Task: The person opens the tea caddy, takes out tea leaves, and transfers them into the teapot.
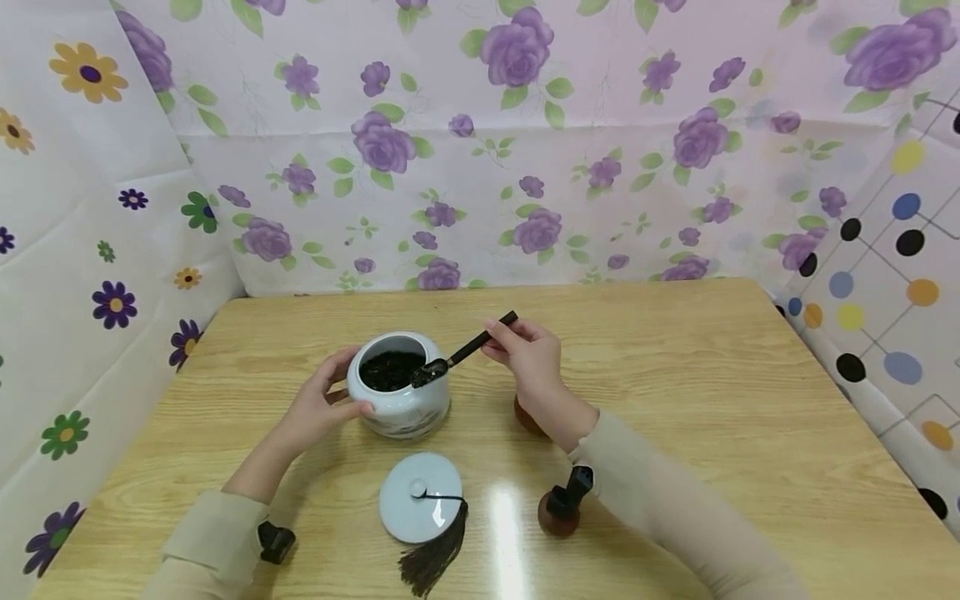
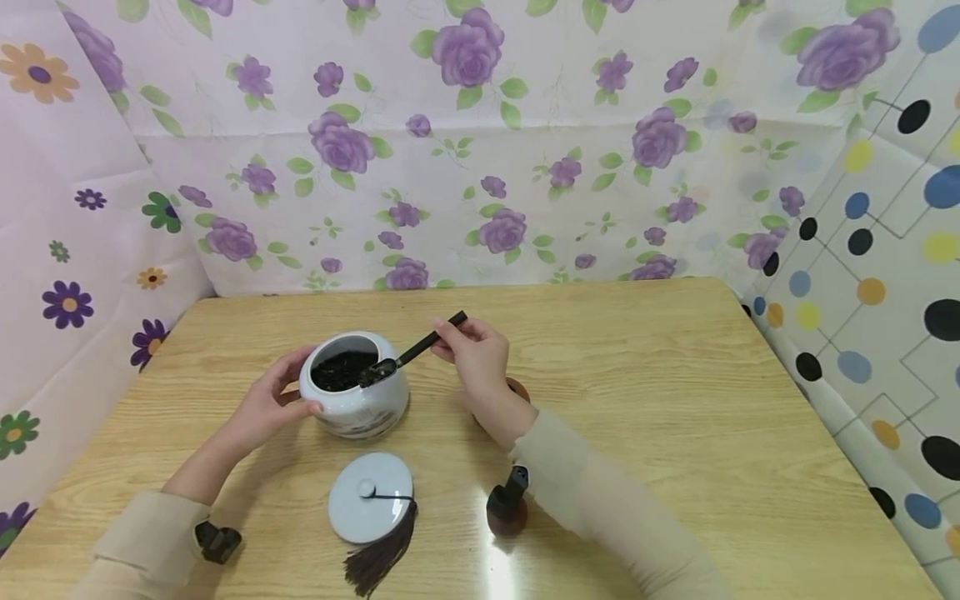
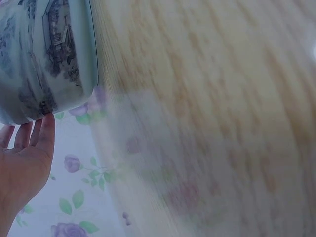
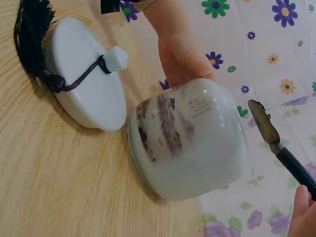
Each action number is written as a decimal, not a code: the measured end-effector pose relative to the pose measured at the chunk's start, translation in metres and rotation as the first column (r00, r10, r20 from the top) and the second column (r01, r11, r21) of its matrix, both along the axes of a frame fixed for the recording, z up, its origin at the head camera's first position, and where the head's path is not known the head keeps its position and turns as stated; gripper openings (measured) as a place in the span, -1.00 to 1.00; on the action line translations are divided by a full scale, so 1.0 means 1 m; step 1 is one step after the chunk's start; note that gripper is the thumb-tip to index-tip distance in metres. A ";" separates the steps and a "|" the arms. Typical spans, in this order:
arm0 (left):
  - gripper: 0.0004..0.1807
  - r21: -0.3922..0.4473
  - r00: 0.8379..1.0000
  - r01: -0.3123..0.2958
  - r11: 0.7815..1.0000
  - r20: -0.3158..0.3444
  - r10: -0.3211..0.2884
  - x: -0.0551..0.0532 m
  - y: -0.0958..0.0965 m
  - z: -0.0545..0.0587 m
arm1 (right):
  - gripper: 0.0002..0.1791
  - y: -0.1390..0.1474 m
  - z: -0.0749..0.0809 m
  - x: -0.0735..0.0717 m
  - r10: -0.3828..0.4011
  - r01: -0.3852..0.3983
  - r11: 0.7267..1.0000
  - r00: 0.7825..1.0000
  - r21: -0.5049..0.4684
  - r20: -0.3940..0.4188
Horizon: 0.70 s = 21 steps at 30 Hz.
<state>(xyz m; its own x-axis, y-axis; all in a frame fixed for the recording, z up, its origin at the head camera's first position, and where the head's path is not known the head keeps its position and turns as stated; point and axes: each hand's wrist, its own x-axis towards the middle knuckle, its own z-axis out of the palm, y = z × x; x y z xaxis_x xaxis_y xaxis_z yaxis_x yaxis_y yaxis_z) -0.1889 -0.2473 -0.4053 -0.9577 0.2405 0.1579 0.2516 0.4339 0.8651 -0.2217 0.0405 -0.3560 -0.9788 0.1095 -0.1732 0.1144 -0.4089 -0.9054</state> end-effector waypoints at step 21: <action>-0.16 0.016 1.000 0.003 1.000 0.014 -0.003 0.001 0.001 0.002 | -0.93 0.059 -0.014 0.020 0.006 -0.005 0.999 1.000 -0.049 0.027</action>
